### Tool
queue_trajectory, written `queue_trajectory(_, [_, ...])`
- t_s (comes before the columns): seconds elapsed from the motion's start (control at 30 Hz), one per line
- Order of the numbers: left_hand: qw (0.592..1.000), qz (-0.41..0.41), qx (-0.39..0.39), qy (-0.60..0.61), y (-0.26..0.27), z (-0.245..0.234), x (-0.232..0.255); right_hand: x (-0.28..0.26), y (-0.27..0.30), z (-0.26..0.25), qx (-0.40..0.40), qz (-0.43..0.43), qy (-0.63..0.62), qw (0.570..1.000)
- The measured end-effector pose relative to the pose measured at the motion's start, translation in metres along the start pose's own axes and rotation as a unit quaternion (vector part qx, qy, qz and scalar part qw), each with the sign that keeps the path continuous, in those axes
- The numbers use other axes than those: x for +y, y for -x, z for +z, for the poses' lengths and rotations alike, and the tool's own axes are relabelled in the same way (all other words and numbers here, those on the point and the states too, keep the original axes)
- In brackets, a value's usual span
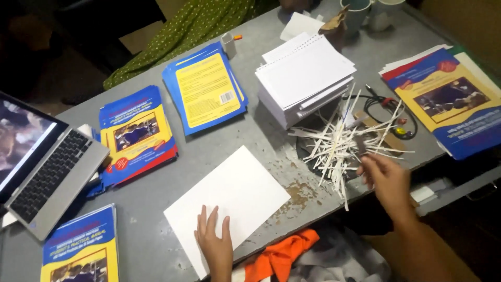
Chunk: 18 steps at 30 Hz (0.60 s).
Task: The person repeatedly trims the edges of a white sheet of paper using a utility knife, holding the paper steady with one hand while cutting with the other. Trimmed strips are placed on the table beside the sheet.
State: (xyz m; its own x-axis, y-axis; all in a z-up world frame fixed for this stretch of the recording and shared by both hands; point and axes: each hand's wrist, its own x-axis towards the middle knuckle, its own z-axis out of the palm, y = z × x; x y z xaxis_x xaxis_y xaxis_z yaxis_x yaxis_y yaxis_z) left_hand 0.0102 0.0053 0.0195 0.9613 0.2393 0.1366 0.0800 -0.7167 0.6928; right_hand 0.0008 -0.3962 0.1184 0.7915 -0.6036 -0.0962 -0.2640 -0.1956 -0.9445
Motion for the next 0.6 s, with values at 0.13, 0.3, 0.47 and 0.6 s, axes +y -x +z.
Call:
queue_trajectory(0.13, [0.98,-0.097,-0.029,0.169,-0.002,-0.012,0.065,0.008,0.009,0.016,-0.084,0.066,-0.12,0.987])
queue_trajectory(0.3, [0.883,-0.159,-0.333,0.29,-0.019,-0.011,0.181,0.004,0.014,0.04,-0.146,0.03,-0.166,0.975])
queue_trajectory(0.47, [0.795,-0.127,-0.331,0.492,-0.021,0.083,0.211,0.024,-0.002,0.045,-0.15,0.013,-0.1,0.984])
queue_trajectory(0.6, [0.831,-0.227,-0.342,0.375,-0.021,0.081,0.247,0.027,0.005,0.042,-0.125,-0.021,-0.091,0.988])
